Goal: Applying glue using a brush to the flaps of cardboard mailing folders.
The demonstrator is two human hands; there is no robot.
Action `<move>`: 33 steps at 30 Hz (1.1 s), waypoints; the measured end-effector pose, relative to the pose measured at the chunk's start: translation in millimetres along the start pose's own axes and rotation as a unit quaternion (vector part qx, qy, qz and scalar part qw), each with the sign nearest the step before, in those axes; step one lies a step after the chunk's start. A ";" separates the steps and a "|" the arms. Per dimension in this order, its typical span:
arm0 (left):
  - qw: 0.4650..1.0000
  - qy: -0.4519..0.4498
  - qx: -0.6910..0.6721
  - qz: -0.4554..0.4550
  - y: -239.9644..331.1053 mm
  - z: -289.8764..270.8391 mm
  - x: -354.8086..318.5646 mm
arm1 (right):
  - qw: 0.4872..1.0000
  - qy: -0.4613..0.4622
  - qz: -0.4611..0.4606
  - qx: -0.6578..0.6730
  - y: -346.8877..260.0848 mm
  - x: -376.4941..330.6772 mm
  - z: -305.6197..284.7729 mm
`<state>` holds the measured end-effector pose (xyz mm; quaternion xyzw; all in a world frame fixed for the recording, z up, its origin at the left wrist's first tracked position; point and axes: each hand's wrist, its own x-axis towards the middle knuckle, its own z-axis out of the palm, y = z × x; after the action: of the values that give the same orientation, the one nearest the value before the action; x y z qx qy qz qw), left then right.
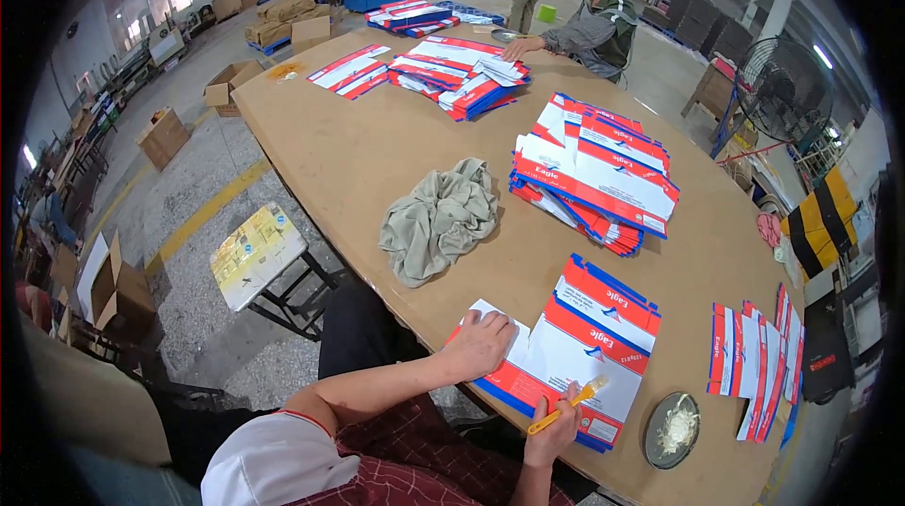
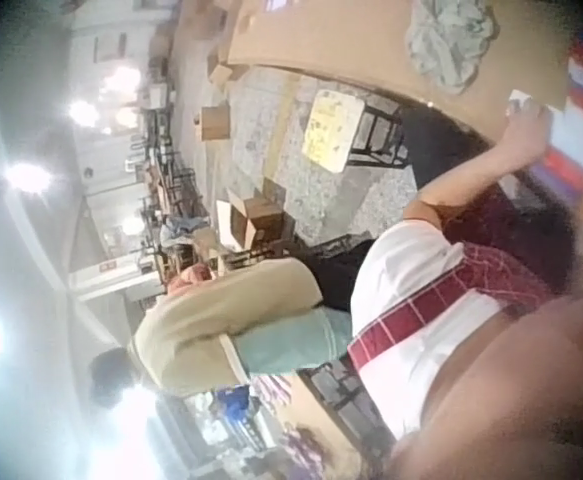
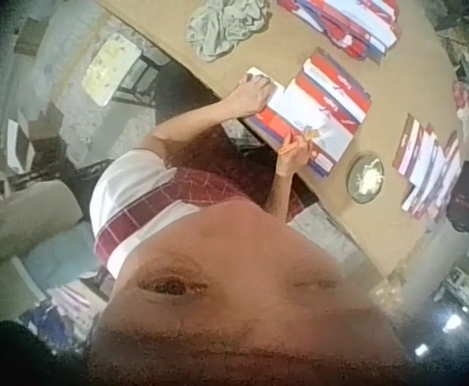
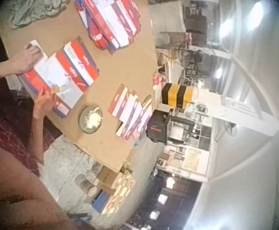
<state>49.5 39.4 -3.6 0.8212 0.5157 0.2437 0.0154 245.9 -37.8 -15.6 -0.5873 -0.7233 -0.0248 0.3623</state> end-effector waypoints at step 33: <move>0.979 0.048 -0.191 -0.044 -15.0 -7.1 8.8 | 0.998 0.058 0.012 0.011 1.6 11.3 10.4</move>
<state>37.0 52.3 1.8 0.7669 0.4957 0.3757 0.1580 241.7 -23.1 -17.7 -0.5893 -0.6945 -0.0467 0.4101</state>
